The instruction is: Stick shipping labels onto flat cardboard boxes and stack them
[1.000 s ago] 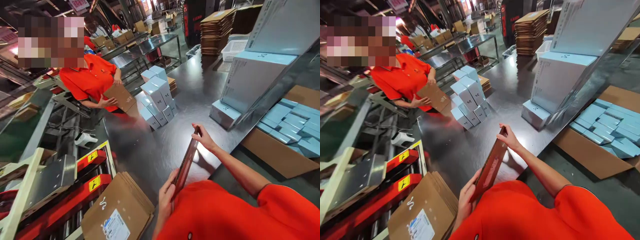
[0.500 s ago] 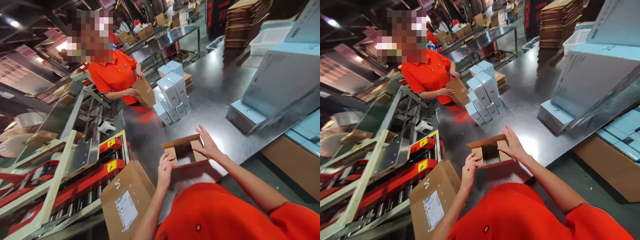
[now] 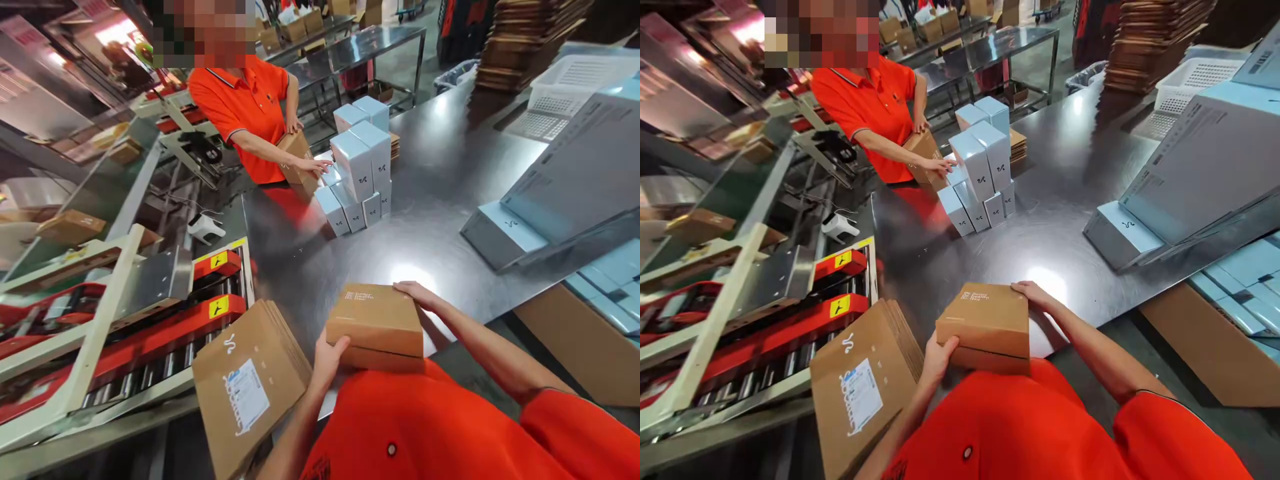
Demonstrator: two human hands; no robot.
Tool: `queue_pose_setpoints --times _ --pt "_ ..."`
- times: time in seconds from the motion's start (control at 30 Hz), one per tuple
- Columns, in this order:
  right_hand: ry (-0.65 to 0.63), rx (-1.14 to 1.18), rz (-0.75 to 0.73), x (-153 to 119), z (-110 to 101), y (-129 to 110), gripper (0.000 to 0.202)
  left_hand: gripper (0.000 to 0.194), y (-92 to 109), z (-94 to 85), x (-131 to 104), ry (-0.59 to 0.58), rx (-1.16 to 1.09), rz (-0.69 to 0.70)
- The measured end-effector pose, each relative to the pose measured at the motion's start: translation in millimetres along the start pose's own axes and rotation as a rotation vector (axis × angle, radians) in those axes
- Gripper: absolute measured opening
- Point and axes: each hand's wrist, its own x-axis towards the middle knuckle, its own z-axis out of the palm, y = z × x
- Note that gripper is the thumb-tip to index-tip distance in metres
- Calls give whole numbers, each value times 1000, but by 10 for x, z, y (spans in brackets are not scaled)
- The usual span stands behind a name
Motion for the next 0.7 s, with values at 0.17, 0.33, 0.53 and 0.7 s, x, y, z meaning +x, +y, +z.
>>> queue_pose_setpoints --times 0.17,0.33,0.53,0.7 --pt "3 -253 -568 -8 -140 -461 39 62 3 -176 371 -14 28 79" --pt "76 -696 -797 -281 -155 -458 36 54 474 -160 735 79 -266 -58" --pt "542 -881 -499 -317 -1417 -245 46 51 422 -163 583 79 -99 10" --pt "825 -1303 32 -310 -2019 148 55 49 413 -29 757 144 -46 -8"
